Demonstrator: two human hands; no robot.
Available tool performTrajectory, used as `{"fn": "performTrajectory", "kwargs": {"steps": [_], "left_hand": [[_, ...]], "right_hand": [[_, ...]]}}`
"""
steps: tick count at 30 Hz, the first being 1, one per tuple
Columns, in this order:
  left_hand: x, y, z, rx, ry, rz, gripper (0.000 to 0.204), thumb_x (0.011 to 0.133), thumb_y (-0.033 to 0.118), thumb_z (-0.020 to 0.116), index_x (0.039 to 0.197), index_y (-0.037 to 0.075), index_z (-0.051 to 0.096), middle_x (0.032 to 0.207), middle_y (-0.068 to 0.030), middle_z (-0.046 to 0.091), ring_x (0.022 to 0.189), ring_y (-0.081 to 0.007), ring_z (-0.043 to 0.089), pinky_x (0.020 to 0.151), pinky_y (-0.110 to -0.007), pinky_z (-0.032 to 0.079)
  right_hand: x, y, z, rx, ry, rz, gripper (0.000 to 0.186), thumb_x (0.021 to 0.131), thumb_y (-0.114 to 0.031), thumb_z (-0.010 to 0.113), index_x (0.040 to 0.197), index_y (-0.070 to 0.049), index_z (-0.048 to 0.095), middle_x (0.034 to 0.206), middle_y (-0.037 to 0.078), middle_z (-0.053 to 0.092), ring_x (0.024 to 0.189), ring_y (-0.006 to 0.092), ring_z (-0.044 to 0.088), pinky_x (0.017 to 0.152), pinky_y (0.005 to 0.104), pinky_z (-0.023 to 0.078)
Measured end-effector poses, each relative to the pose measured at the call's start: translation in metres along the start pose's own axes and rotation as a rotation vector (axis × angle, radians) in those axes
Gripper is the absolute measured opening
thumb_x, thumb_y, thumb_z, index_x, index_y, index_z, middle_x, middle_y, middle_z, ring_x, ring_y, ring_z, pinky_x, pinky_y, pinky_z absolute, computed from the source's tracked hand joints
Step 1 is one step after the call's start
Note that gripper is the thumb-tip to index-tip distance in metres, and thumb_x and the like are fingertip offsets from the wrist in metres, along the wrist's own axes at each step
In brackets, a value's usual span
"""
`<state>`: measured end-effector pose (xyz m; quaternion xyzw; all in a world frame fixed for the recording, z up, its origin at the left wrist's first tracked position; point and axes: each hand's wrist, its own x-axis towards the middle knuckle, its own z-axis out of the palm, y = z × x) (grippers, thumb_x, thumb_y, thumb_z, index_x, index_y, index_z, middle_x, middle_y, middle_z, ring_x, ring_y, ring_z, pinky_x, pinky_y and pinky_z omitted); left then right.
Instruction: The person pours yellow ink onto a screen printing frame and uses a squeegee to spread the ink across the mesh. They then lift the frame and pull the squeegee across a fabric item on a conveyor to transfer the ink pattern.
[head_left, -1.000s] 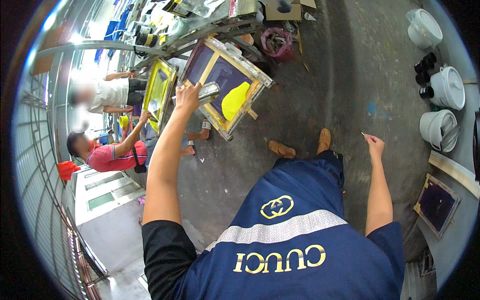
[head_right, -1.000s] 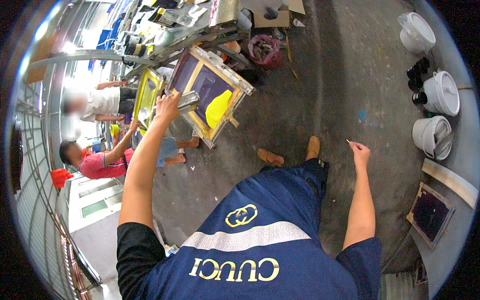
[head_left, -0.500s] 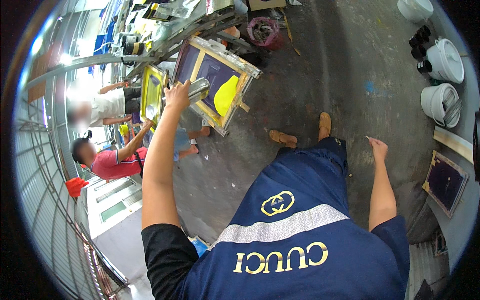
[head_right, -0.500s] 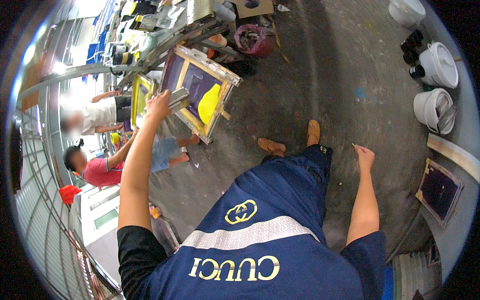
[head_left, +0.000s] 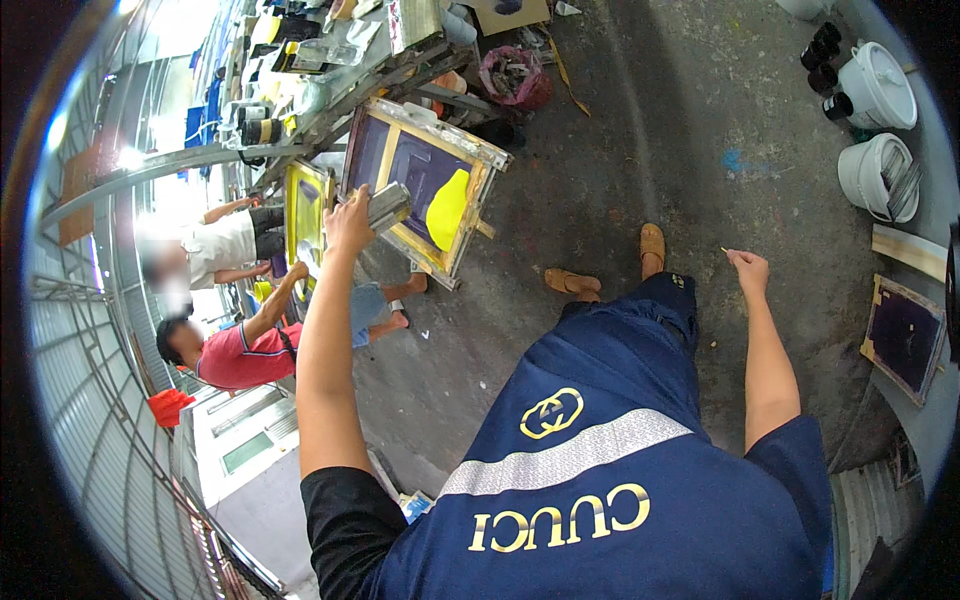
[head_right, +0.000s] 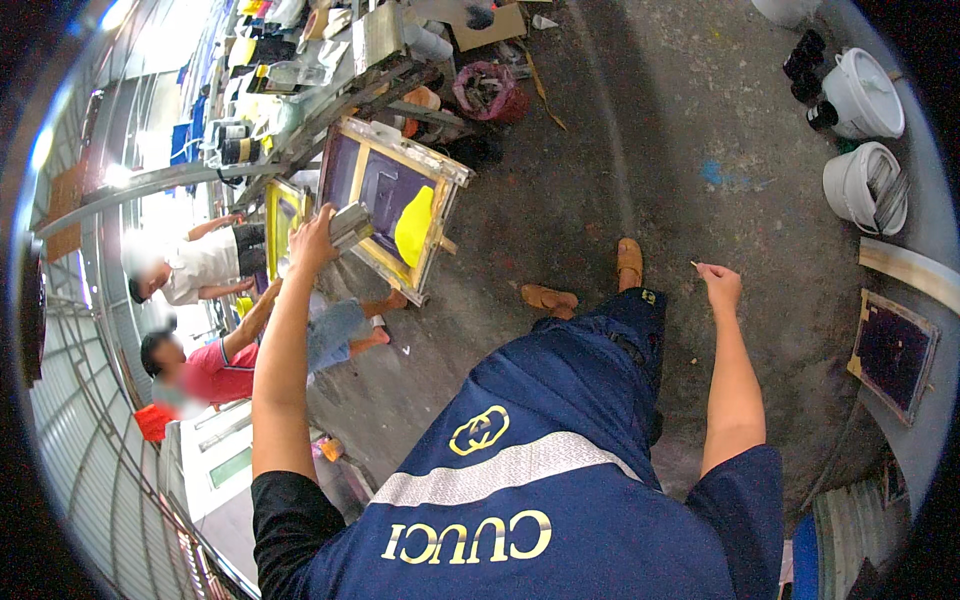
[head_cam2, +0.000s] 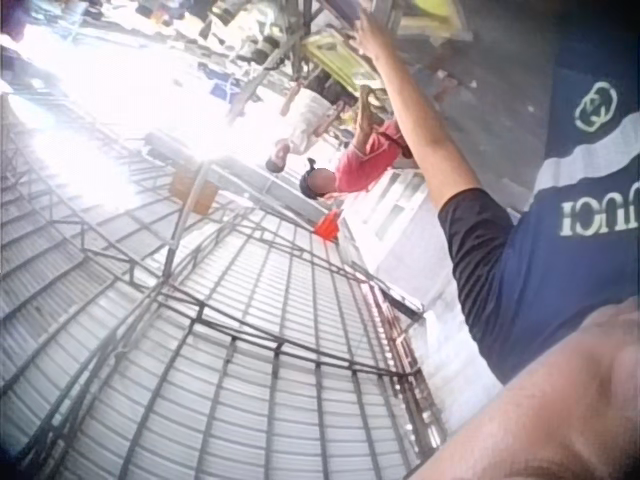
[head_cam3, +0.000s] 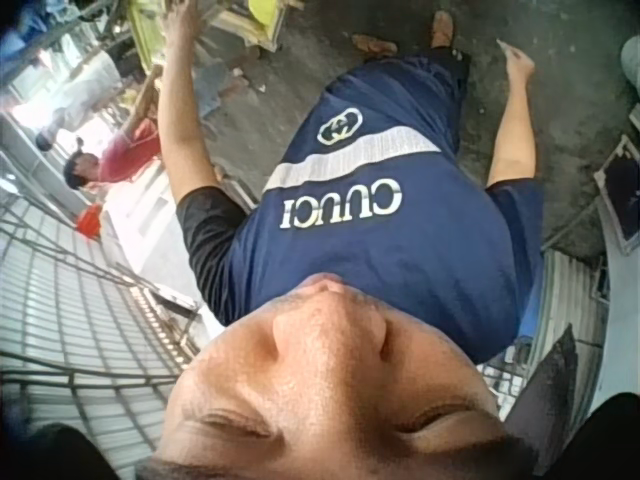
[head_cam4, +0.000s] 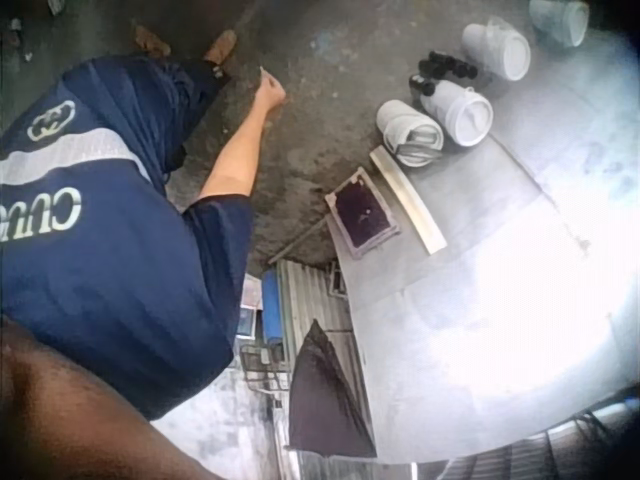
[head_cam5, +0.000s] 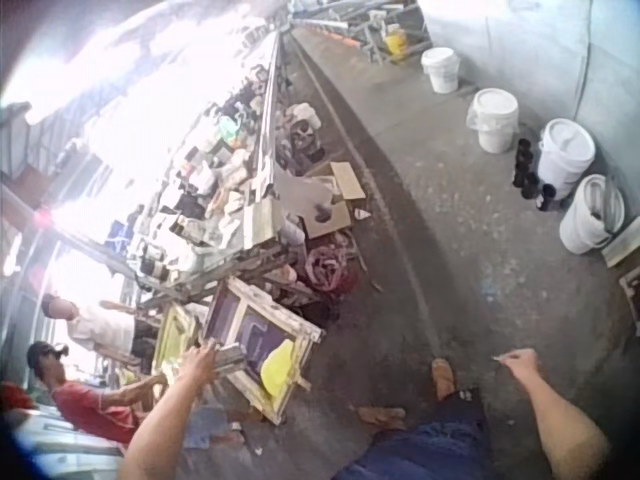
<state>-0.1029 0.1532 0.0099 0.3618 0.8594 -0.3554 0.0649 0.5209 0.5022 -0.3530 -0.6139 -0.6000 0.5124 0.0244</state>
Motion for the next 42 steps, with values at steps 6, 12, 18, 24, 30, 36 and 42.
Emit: {"fn": "performTrajectory", "kwargs": {"steps": [6, 12, 18, 24, 30, 36, 42], "left_hand": [[-0.007, -0.008, 0.006, -0.005, 0.003, -0.019, 0.058, 0.071, 0.018, 0.084, 0.123, 0.014, 0.059, 0.118, -0.0076, 0.072, 0.112, -0.0307, 0.068, 0.095, -0.051, 0.047], [-0.015, -0.014, 0.013, -0.076, 0.103, 0.027, 0.062, 0.067, 0.024, 0.090, 0.120, 0.014, 0.060, 0.116, -0.0061, 0.071, 0.112, -0.0297, 0.067, 0.094, -0.051, 0.046], [-0.016, -0.007, 0.010, -0.071, 0.103, 0.035, 0.055, 0.069, 0.022, 0.088, 0.115, 0.013, 0.059, 0.113, -0.0057, 0.071, 0.112, -0.0295, 0.066, 0.095, -0.051, 0.045], [-0.019, 0.001, 0.014, -0.007, 0.105, 0.046, 0.049, 0.073, 0.017, 0.081, 0.116, 0.012, 0.059, 0.114, -0.0060, 0.070, 0.112, -0.0286, 0.066, 0.095, -0.051, 0.045], [-0.017, 0.004, 0.023, 0.069, 0.108, 0.055, 0.049, 0.074, 0.014, 0.079, 0.119, 0.012, 0.059, 0.116, -0.0075, 0.070, 0.112, -0.0287, 0.065, 0.094, -0.051, 0.046], [-0.006, 0.005, 0.021, 0.101, 0.104, 0.055, 0.045, 0.078, 0.012, 0.074, 0.120, 0.010, 0.059, 0.116, -0.0097, 0.071, 0.112, -0.0294, 0.067, 0.093, -0.051, 0.047], [0.007, 0.005, 0.030, 0.078, 0.096, 0.020, 0.036, 0.079, 0.012, 0.070, 0.115, 0.010, 0.061, 0.108, -0.0121, 0.074, 0.108, -0.0329, 0.069, 0.094, -0.056, 0.047]], "right_hand": [[-0.002, 0.009, -0.006, -0.073, 0.017, 0.064, 0.031, 0.086, -0.037, 0.081, 0.095, -0.008, 0.083, 0.079, 0.002, 0.075, 0.076, 0.0144, 0.069, 0.076, 0.0319, 0.052], [-0.008, 0.000, -0.009, -0.061, 0.027, 0.039, 0.034, 0.088, -0.038, 0.079, 0.091, -0.005, 0.081, 0.080, 0.001, 0.074, 0.079, 0.0124, 0.068, 0.077, 0.0304, 0.051], [0.002, 0.017, -0.001, -0.119, 0.028, 0.053, 0.040, 0.084, -0.046, 0.080, 0.101, -0.009, 0.082, 0.090, 0.006, 0.079, 0.084, 0.0183, 0.073, 0.079, 0.0339, 0.053], [-0.004, 0.021, -0.001, -0.051, 0.017, 0.054, 0.039, 0.084, -0.046, 0.080, 0.100, -0.011, 0.083, 0.088, 0.004, 0.079, 0.081, 0.0169, 0.072, 0.078, 0.0334, 0.053], [-0.009, 0.017, -0.010, -0.057, 0.021, 0.086, 0.033, 0.086, -0.038, 0.080, 0.095, -0.006, 0.082, 0.082, 0.001, 0.075, 0.078, 0.0129, 0.068, 0.076, 0.0299, 0.051], [-0.007, 0.023, -0.007, -0.027, 0.058, 0.083, 0.029, 0.087, -0.032, 0.081, 0.096, -0.005, 0.082, 0.084, 0.002, 0.075, 0.081, 0.0116, 0.068, 0.077, 0.0285, 0.050], [-0.003, 0.026, -0.001, -0.036, 0.032, 0.070, 0.038, 0.084, -0.044, 0.081, 0.099, -0.009, 0.083, 0.087, 0.004, 0.078, 0.083, 0.0168, 0.072, 0.080, 0.0333, 0.052]]}}
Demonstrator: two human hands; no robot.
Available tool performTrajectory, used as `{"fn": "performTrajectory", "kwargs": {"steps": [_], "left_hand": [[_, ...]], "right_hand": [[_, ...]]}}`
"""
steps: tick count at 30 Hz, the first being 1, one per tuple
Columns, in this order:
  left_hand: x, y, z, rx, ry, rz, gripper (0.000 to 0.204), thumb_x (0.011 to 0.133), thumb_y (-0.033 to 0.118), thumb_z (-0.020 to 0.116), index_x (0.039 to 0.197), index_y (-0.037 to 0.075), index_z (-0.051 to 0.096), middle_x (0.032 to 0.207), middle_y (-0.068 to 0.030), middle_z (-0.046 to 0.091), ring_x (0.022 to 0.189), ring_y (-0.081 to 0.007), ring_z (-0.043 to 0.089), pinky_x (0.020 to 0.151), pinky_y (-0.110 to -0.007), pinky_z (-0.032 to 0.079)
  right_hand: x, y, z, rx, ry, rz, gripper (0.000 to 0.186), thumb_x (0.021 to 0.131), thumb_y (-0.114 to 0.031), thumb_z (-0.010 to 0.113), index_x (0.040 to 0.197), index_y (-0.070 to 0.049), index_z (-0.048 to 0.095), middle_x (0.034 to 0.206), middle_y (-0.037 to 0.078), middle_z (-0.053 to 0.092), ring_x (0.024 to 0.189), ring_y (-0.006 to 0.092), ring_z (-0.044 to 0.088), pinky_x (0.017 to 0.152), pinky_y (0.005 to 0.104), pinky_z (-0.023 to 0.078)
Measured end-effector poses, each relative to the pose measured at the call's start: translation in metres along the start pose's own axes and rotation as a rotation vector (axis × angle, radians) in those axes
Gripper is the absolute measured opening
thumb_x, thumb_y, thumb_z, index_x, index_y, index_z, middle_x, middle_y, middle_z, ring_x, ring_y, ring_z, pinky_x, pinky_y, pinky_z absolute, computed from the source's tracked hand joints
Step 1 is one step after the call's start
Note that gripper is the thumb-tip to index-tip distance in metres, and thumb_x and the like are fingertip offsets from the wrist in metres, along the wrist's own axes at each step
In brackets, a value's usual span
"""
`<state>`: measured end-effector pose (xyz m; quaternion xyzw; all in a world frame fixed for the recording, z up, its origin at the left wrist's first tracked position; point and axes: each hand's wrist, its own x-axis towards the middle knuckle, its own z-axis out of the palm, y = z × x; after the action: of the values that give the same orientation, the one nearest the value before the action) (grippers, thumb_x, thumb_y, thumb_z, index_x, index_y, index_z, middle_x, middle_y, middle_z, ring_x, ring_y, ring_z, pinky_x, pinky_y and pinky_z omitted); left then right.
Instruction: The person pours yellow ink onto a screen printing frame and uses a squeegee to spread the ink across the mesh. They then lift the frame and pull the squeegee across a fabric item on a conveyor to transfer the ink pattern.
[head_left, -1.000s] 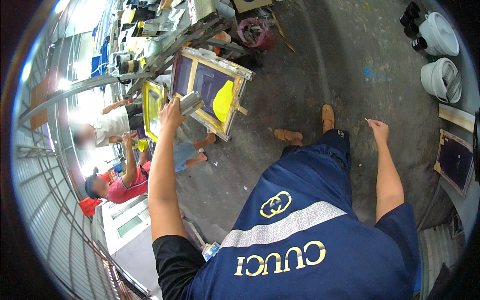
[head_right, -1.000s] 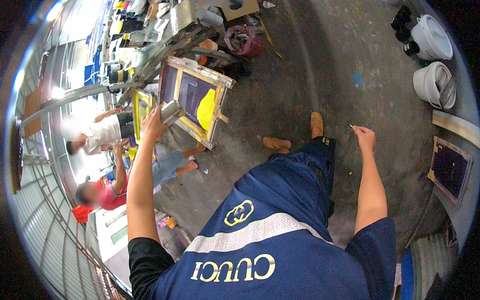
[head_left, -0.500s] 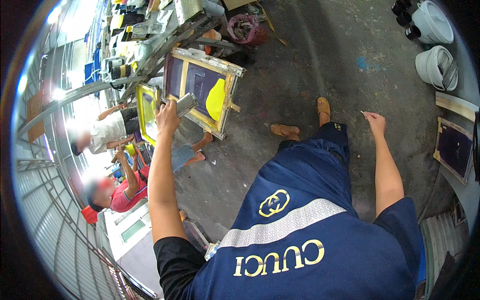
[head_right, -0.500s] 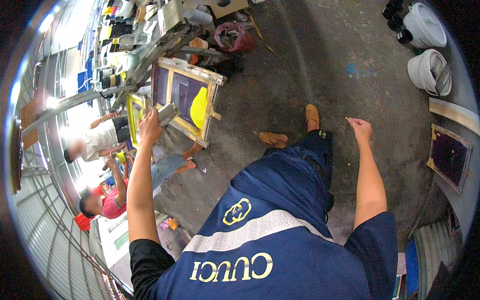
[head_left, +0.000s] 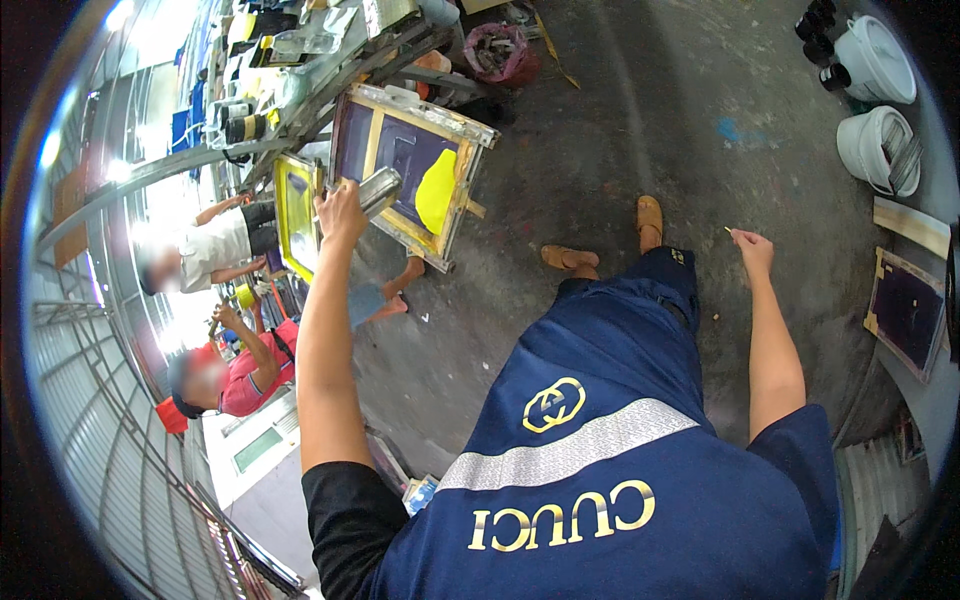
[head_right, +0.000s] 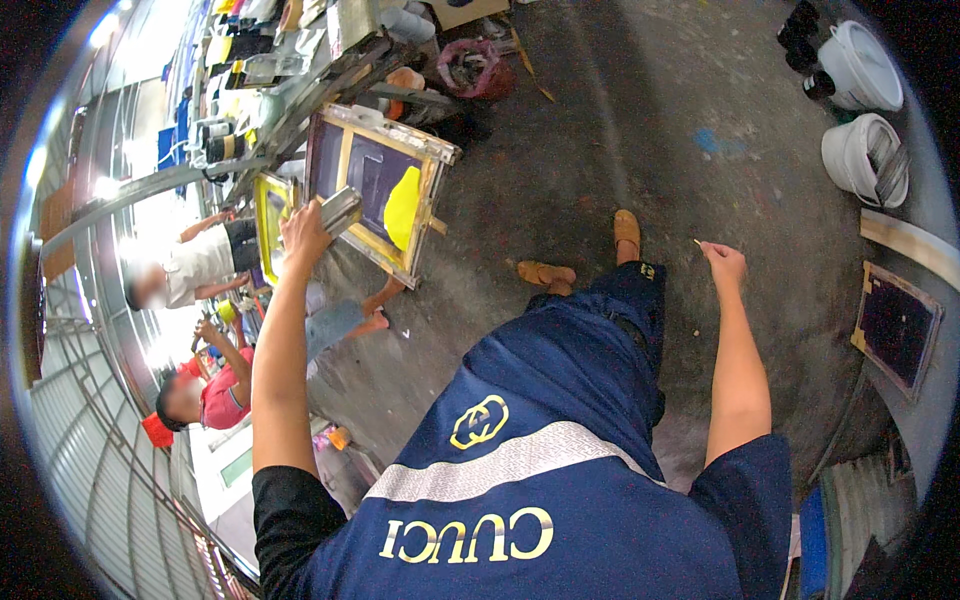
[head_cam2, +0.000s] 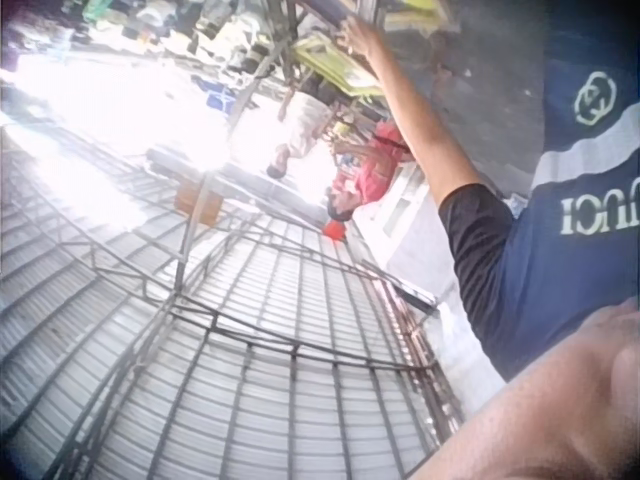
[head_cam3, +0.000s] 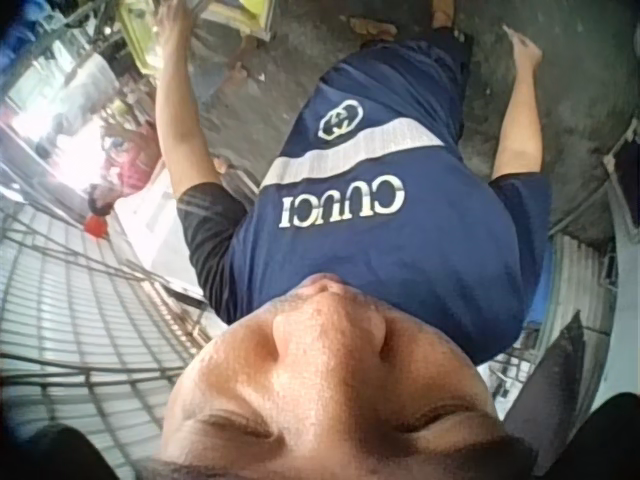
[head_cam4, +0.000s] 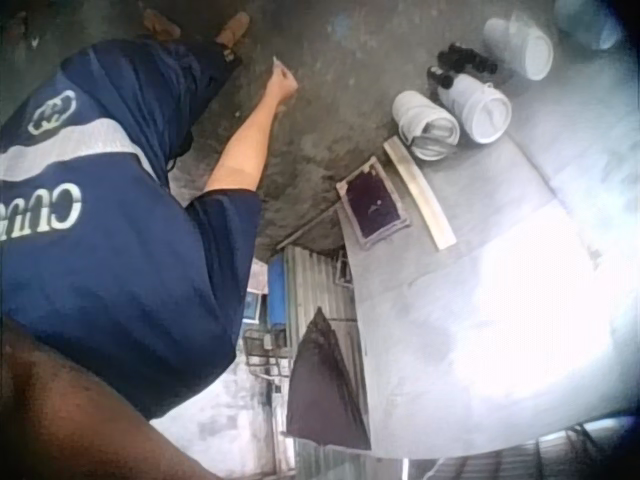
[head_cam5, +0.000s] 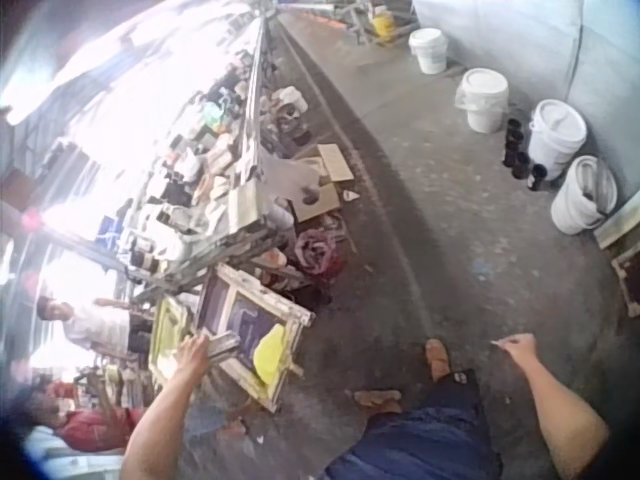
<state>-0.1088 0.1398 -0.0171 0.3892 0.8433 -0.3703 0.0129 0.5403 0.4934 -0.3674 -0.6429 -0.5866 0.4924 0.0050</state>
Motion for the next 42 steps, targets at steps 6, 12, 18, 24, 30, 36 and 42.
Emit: {"fn": "performTrajectory", "kwargs": {"steps": [6, 12, 18, 24, 30, 36, 42], "left_hand": [[0.006, 0.018, -0.015, -0.039, -0.061, -0.051, 0.029, 0.083, 0.011, 0.070, 0.112, 0.010, 0.065, 0.104, -0.0122, 0.075, 0.110, -0.0300, 0.070, 0.096, -0.050, 0.046], [0.007, 0.012, -0.013, -0.030, -0.086, -0.051, 0.032, 0.081, 0.013, 0.073, 0.111, 0.010, 0.065, 0.104, -0.0113, 0.074, 0.110, -0.0287, 0.070, 0.094, -0.049, 0.047], [0.014, 0.007, -0.005, -0.030, -0.054, -0.044, 0.031, 0.082, 0.019, 0.074, 0.110, 0.010, 0.065, 0.107, -0.0097, 0.073, 0.109, -0.0285, 0.070, 0.095, -0.051, 0.048], [0.018, 0.009, -0.012, -0.055, -0.033, -0.070, 0.035, 0.082, 0.026, 0.077, 0.110, 0.011, 0.064, 0.108, -0.0080, 0.074, 0.110, -0.0281, 0.070, 0.095, -0.052, 0.048], [0.019, 0.003, -0.011, -0.079, -0.012, -0.091, 0.036, 0.081, 0.026, 0.077, 0.111, 0.012, 0.064, 0.109, -0.0081, 0.074, 0.109, -0.0285, 0.070, 0.092, -0.051, 0.049], [-0.005, -0.015, 0.016, -0.057, 0.023, -0.087, 0.037, 0.078, 0.019, 0.075, 0.113, 0.011, 0.065, 0.107, -0.0094, 0.075, 0.106, -0.0292, 0.071, 0.090, -0.050, 0.049], [-0.037, -0.023, 0.031, -0.069, -0.086, -0.110, 0.037, 0.076, 0.020, 0.075, 0.110, 0.010, 0.066, 0.103, -0.0113, 0.076, 0.105, -0.0297, 0.072, 0.089, -0.049, 0.050]], "right_hand": [[-0.011, -0.009, -0.007, 0.005, 0.022, -0.004, 0.034, 0.086, -0.040, 0.081, 0.097, -0.008, 0.083, 0.084, 0.003, 0.077, 0.081, 0.0156, 0.071, 0.078, 0.0327, 0.052], [-0.010, -0.009, -0.018, 0.004, 0.032, 0.010, 0.032, 0.085, -0.038, 0.081, 0.096, -0.008, 0.083, 0.083, 0.002, 0.077, 0.081, 0.0141, 0.070, 0.079, 0.0313, 0.051], [-0.012, -0.014, -0.020, -0.005, 0.027, -0.005, 0.034, 0.086, -0.041, 0.081, 0.096, -0.008, 0.083, 0.085, 0.002, 0.077, 0.082, 0.0146, 0.070, 0.080, 0.0323, 0.052], [-0.018, -0.030, -0.019, -0.071, 0.017, -0.001, 0.036, 0.086, -0.042, 0.081, 0.099, -0.009, 0.083, 0.088, 0.002, 0.078, 0.085, 0.0146, 0.071, 0.082, 0.0325, 0.052], [-0.014, -0.028, -0.018, -0.014, -0.010, -0.040, 0.034, 0.087, -0.039, 0.081, 0.100, -0.007, 0.083, 0.090, 0.004, 0.079, 0.087, 0.0159, 0.071, 0.083, 0.0337, 0.053], [-0.013, -0.035, -0.018, -0.074, -0.002, -0.015, 0.033, 0.087, -0.037, 0.081, 0.100, -0.006, 0.083, 0.090, 0.006, 0.079, 0.086, 0.0156, 0.072, 0.082, 0.0336, 0.053], [-0.011, -0.044, -0.014, -0.100, -0.041, -0.021, 0.033, 0.086, -0.037, 0.081, 0.098, -0.006, 0.083, 0.089, 0.006, 0.079, 0.083, 0.0164, 0.072, 0.080, 0.0341, 0.053]]}}
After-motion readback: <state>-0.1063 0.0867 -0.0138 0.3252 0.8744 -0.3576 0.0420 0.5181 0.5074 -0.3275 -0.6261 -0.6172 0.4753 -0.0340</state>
